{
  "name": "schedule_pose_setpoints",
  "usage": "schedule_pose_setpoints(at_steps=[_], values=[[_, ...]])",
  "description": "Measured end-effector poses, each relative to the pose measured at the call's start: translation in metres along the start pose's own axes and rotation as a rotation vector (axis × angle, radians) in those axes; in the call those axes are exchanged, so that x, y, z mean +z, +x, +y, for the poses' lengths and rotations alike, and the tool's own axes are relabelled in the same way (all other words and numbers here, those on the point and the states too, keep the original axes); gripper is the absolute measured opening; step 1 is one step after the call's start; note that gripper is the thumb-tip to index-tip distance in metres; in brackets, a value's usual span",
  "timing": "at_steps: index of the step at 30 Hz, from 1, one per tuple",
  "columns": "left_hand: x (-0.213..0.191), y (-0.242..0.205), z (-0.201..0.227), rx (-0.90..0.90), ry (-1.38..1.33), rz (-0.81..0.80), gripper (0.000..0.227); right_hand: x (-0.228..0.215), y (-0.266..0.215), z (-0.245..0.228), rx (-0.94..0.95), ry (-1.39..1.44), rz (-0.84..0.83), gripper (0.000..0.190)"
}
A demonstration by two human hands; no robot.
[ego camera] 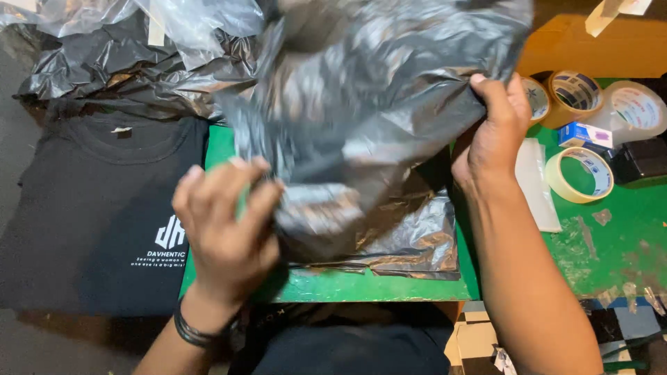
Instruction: Packing a t-shirt into a plastic mailer bag and smoothing it out for shipping.
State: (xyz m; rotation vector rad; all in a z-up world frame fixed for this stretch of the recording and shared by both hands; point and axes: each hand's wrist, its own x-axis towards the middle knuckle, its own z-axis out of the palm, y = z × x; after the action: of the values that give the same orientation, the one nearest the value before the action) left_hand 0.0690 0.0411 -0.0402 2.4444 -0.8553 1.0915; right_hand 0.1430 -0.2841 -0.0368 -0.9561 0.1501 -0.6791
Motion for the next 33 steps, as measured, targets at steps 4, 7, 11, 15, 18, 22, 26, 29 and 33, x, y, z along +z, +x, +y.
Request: schedule_pose_setpoints(at_steps=[4, 7, 11, 15, 18, 22, 26, 29, 33], values=[[0.011, 0.009, 0.001, -0.156, -0.061, -0.027, 0.059, 0.005, -0.003, 0.003, 0.064, 0.031, 0.213, 0.013], [0.015, 0.01, 0.006, 0.093, -0.009, 0.133, 0.015, 0.005, -0.005, 0.005, 0.126, 0.045, 0.153, 0.014], [0.027, -0.004, 0.001, 0.28, -0.176, 0.15, 0.012, 0.004, -0.006, 0.009, 0.154, -0.04, 0.19, 0.01], [0.034, -0.009, -0.011, 0.168, -0.214, 0.186, 0.016, 0.004, -0.003, 0.02, 0.104, -0.091, 0.114, 0.008], [0.031, -0.007, -0.011, 0.044, -0.123, 0.125, 0.037, 0.005, -0.005, 0.023, 0.112, -0.107, 0.096, 0.008], [0.034, -0.009, -0.011, 0.003, -0.104, 0.103, 0.044, 0.0, -0.004, 0.029, 0.115, -0.121, 0.093, 0.008], [0.04, -0.011, 0.003, 0.294, -0.299, 0.105, 0.03, -0.012, 0.006, 0.039, 0.13, -0.15, 0.085, 0.007], [0.046, -0.013, -0.007, 0.327, -0.302, 0.134, 0.015, -0.016, 0.006, 0.044, 0.15, -0.185, 0.064, 0.006], [0.029, -0.007, -0.024, -0.123, -0.05, 0.088, 0.031, -0.002, -0.012, 0.036, 0.232, -0.211, 0.018, 0.009]])
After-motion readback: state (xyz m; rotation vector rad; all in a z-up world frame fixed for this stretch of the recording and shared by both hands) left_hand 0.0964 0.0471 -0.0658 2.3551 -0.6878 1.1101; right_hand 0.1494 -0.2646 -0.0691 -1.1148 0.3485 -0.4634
